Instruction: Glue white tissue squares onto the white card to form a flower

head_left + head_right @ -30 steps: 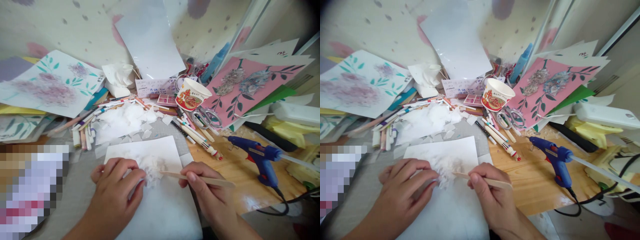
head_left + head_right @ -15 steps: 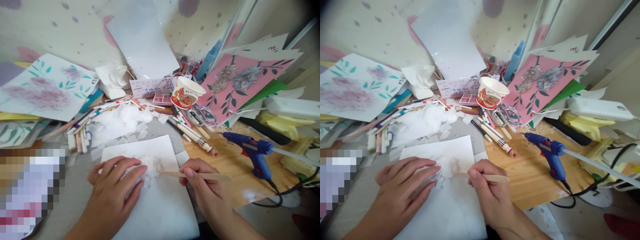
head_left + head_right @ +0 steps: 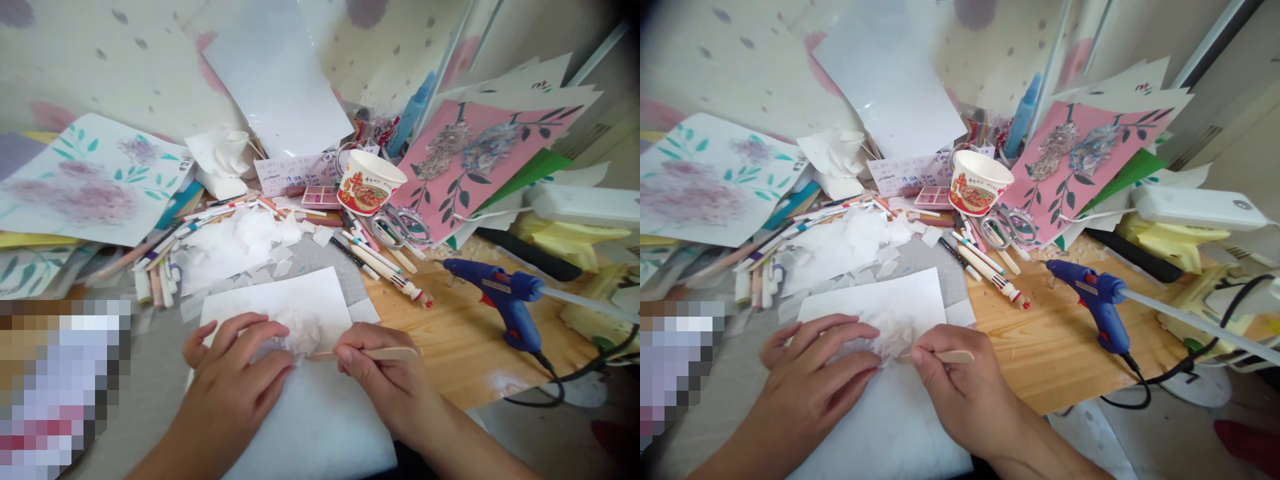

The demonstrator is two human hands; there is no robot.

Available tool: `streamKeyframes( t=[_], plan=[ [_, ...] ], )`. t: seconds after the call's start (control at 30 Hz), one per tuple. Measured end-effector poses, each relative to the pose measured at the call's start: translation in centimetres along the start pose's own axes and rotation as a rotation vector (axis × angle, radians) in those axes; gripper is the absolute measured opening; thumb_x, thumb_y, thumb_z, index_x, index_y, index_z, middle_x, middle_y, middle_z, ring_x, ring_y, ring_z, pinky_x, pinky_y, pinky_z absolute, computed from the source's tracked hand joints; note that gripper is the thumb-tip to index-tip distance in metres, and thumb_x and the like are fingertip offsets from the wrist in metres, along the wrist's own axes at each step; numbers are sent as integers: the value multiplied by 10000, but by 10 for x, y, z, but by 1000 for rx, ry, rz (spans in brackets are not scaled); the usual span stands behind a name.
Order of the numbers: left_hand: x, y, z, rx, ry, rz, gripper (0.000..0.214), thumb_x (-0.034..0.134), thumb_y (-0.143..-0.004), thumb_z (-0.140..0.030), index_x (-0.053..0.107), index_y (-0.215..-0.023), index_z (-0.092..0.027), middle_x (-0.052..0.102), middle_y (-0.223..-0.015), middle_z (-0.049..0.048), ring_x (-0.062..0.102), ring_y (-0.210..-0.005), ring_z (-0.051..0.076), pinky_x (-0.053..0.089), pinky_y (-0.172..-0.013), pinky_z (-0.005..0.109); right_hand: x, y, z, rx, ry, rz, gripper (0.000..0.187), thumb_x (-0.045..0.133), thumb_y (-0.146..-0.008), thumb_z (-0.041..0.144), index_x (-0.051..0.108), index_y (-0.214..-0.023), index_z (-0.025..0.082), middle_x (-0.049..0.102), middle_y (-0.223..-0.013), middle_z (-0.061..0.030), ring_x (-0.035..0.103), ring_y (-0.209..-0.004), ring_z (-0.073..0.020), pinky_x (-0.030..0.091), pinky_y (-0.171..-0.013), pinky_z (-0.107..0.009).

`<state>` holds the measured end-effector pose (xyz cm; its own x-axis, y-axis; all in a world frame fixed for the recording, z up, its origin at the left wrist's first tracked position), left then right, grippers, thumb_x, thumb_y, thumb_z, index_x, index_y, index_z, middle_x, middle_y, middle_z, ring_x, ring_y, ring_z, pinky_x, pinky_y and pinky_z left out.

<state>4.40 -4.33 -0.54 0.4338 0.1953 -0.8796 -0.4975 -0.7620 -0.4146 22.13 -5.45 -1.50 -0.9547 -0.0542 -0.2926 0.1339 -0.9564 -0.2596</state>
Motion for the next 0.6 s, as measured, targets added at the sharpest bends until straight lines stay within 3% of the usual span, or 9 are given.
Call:
streamKeyframes(
  t=[0.23, 0.4, 0.5, 0.6],
  plan=[
    [-4, 1, 3, -52, 61, -3, 177, 541, -869, -195, 661, -777, -288, 715, -997, -2, 558, -1070, 286, 254, -973, 539, -6, 2, -9, 62, -56, -69, 304, 489, -962, 313, 615, -715, 189, 603, -617, 9, 564, -571, -117, 428, -539, -221],
    [-9, 0, 5, -48, 38, -29, 213, 514, -876, -187, 672, -884, -330, 734, -966, -37, 577, -1080, 293, 225, -993, 569, -4, 2, -5, 15, -53, -69, 299, 496, -961, 332, 623, -734, 187, 603, -631, 4, 564, -587, -121, 422, -542, -230],
    [-17, 3, 11, -76, -69, -105, 169, 543, -863, -179, 662, -846, -298, 736, -880, -23, 613, -1015, 297, 266, -971, 560, -8, 3, -10, 42, -100, -151, 303, 496, -972, 342, 620, -739, 194, 585, -626, 11, 553, -588, -119, 424, -541, -225],
    [-27, 9, 12, -47, -115, -172, 179, 579, -841, -147, 655, -937, -278, 737, -930, 5, 614, -1039, 296, 344, -933, 526, -10, 4, -6, -12, -143, -159, 238, 515, -968, 341, 646, -823, 205, 618, -687, 4, 585, -637, -125, 449, -576, -228]
  ],
)
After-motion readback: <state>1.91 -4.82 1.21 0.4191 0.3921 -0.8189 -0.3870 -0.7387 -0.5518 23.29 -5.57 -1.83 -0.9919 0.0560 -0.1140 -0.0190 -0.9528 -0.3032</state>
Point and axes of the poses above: each hand's wrist, its own y-axis away from the middle knuckle, its own x-axis out of the palm, z = x × y, the point moved 7 cm from there along -y, towards the middle knuckle
